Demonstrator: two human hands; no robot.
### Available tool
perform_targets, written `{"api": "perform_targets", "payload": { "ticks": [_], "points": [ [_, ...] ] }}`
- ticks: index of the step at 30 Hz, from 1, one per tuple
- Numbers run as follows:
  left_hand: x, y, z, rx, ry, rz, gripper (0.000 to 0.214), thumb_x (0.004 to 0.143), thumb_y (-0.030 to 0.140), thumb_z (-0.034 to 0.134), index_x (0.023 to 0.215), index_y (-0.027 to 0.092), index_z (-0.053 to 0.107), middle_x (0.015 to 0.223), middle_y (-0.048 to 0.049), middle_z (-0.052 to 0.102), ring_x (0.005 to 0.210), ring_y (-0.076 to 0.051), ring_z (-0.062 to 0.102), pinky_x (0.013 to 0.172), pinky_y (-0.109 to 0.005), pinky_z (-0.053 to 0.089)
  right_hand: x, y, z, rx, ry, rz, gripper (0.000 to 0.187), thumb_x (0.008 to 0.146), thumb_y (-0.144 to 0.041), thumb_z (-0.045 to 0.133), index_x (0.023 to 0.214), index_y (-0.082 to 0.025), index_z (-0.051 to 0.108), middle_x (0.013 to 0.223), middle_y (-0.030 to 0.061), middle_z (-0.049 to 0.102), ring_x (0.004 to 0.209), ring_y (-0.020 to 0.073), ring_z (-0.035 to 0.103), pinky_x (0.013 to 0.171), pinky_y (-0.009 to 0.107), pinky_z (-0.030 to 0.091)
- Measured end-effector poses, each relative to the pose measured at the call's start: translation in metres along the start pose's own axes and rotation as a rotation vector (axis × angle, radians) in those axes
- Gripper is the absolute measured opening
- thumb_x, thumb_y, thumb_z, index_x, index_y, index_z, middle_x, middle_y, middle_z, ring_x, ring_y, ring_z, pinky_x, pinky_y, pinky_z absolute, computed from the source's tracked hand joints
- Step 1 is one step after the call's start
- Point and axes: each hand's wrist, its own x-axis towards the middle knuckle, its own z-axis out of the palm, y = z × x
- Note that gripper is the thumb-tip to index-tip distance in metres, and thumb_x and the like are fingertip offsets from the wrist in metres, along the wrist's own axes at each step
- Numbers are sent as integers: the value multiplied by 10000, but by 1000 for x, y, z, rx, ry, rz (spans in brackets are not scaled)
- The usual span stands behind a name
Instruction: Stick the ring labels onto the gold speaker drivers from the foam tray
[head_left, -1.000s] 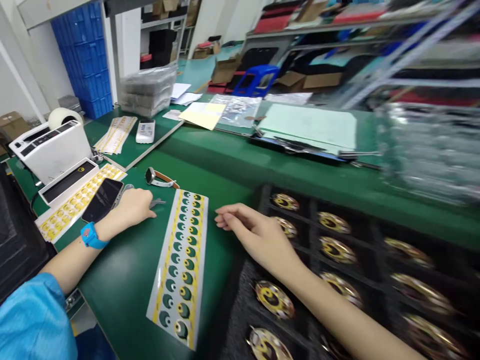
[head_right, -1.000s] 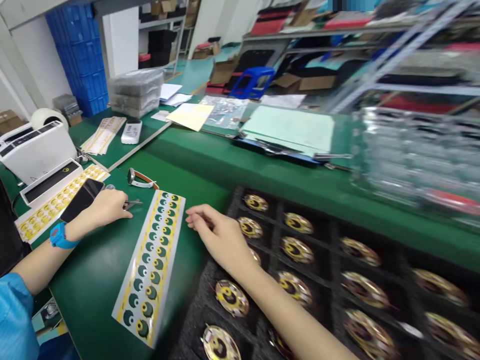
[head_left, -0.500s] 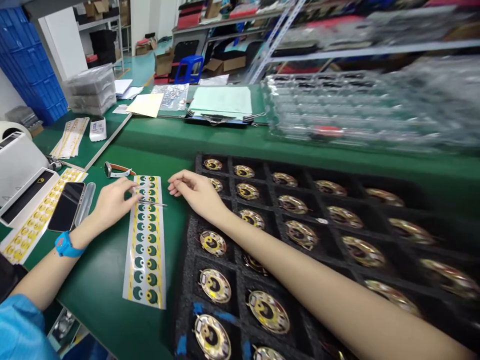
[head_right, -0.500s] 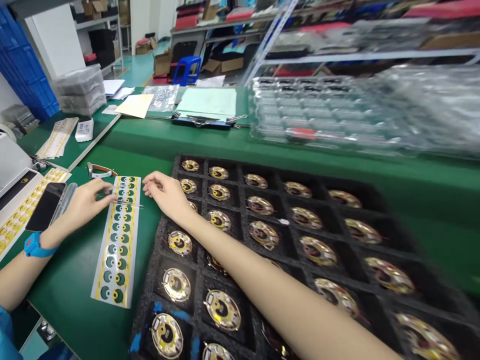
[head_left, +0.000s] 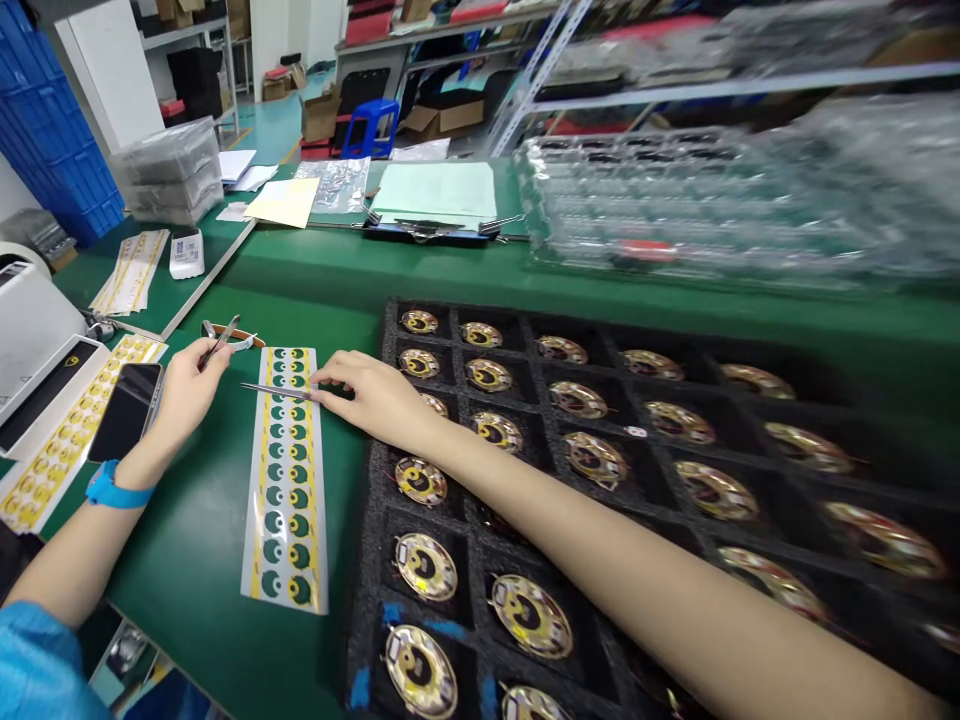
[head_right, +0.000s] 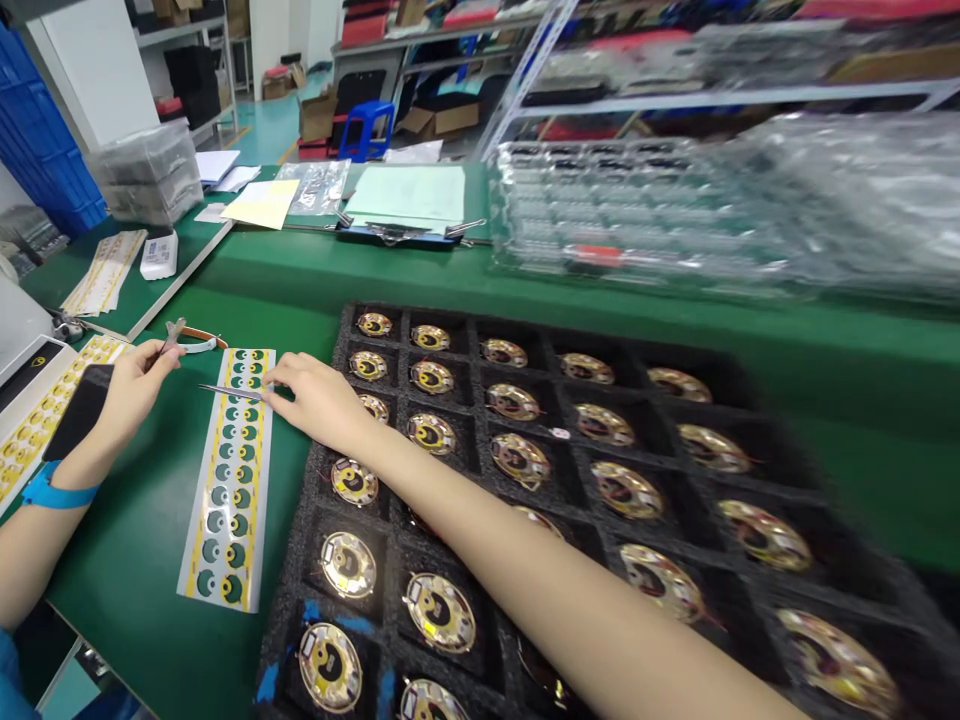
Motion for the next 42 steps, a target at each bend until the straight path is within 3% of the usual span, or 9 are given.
{"api": "perform_targets", "payload": {
  "ticks": [4,9,11,15,18,23,32,42],
  "points": [
    [-6,11,6,-378,-117,-148,194,835,294,568,744,146,654,699,-16,559,622,-110,451,590,-234,349,-1,1,1,-80,-33,-37,132,861,-214,583,872,-186,711,852,80,652,851,257,566,781,387,453],
    [-32,25,20,-626,-577,-444,332,886,375,539,656,143,600,538,19,471,404,-45,282,420,-207,192,-1,5,-1,-80,25,-29,222,908,-220,475,815,-190,674,797,62,641,812,226,580,754,352,454],
    [-47,26,19,-708,-661,-528,324,881,400,568,688,141,587,597,4,545,385,-34,358,388,-188,220,-1,6,-1,-62,37,-31,224,903,-214,468,801,-191,666,795,60,645,806,222,590,748,346,455],
    [-80,20,7,-774,-689,-603,322,741,396,775,796,138,590,757,-23,636,595,-116,644,509,-191,471,-3,7,0,-32,55,-29,220,894,-227,473,794,-184,664,800,66,653,795,224,602,733,344,453],
    [-102,13,-2,-704,-688,-555,336,731,391,795,807,135,591,722,-19,640,645,-136,671,615,-221,531,-4,8,-1,-39,57,-33,221,897,-236,472,798,-185,663,809,62,663,790,219,610,729,340,451],
    [-125,9,-10,-507,-673,-353,238,799,353,739,824,129,663,823,-45,652,733,-122,645,695,-216,519,-4,8,-3,-63,46,-25,209,890,-236,485,805,-178,667,801,60,665,760,208,611,690,324,441],
    [-137,0,-13,-258,-602,-157,297,855,415,662,834,120,688,837,-82,698,780,-156,649,720,-231,504,-4,1,-9,-106,-9,23,231,886,-245,453,826,-185,668,843,59,679,740,199,609,673,322,441],
    [-135,5,-11,-190,-642,-139,240,870,362,649,863,124,677,808,-58,699,724,-136,651,689,-207,508,-4,-2,-10,-152,-47,59,226,892,-225,455,870,-166,671,877,77,688,798,233,631,703,344,451]
  ]
}}
